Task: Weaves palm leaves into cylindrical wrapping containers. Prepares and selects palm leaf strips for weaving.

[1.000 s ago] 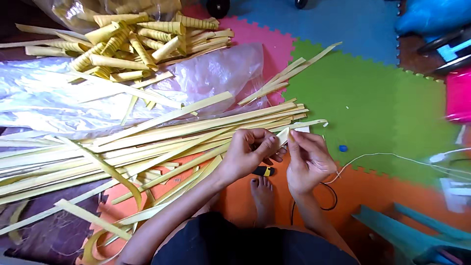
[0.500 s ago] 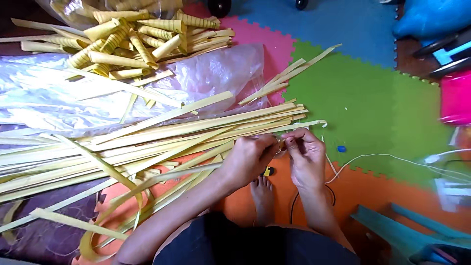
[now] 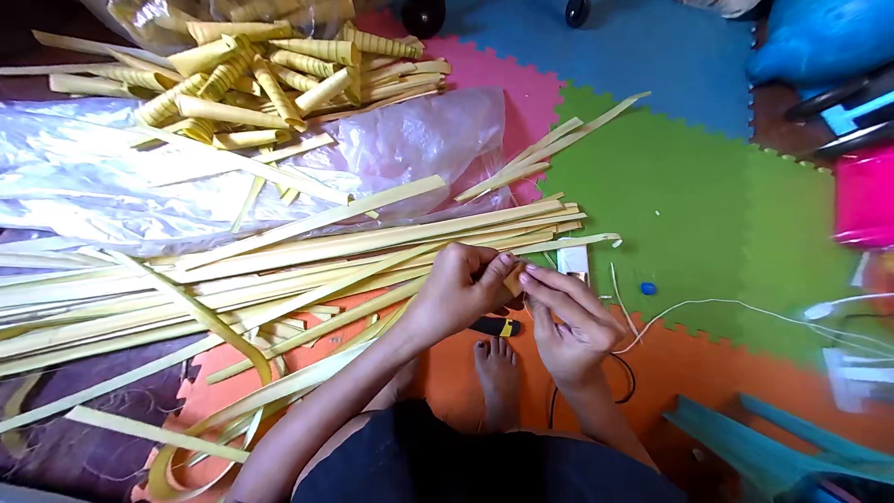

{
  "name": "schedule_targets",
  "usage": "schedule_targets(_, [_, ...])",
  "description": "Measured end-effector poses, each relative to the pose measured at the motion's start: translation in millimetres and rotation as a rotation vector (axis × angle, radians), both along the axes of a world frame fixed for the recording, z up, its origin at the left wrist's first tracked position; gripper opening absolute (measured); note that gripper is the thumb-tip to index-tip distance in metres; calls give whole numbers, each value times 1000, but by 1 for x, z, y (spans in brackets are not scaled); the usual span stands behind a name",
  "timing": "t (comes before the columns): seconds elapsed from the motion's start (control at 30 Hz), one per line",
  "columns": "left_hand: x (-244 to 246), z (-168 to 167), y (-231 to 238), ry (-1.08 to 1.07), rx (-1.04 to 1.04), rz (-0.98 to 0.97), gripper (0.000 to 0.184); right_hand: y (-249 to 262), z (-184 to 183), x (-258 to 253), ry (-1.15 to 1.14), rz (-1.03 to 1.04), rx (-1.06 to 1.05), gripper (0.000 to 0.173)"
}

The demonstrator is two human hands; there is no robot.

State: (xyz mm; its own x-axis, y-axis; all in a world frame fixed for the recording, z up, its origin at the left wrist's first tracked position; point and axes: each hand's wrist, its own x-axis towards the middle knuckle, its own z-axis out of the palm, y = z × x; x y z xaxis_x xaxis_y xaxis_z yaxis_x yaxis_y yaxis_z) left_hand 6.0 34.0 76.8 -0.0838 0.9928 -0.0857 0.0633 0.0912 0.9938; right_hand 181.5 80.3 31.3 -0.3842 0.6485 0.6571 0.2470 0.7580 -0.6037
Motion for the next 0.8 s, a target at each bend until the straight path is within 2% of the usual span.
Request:
schedule_targets(0.1, [-5, 1, -3, -83, 11, -88, 10, 2, 4, 1, 16, 52, -45, 15])
schedule_targets(0.27, [5, 1, -5, 74, 24, 26, 8, 14, 15, 1, 160, 215, -643, 27])
schedule_targets(0.33, [11, 0, -4, 140, 24, 52, 8, 14, 13, -4, 201, 195, -734, 19])
schedule_targets(0.43, [15, -7, -2, 132, 47, 12, 8, 13, 7, -6, 219, 138, -669, 13])
schedule_targets(0.5, [14, -15, -1, 20, 67, -31, 8, 12, 7, -3, 221, 139, -650, 13])
schedule_targets(0.6, [5, -15, -1, -147, -5, -103, 10, 16, 12, 5, 213, 282, -737, 11])
schedule_targets(0.7, [-2, -11, -2, -312, -142, -199, 17, 14, 12, 10, 196, 409, -748, 25])
schedule_targets(0.8, [1, -11, 0, -389, -222, -229, 20, 8, 8, 6, 205, 287, -616, 21])
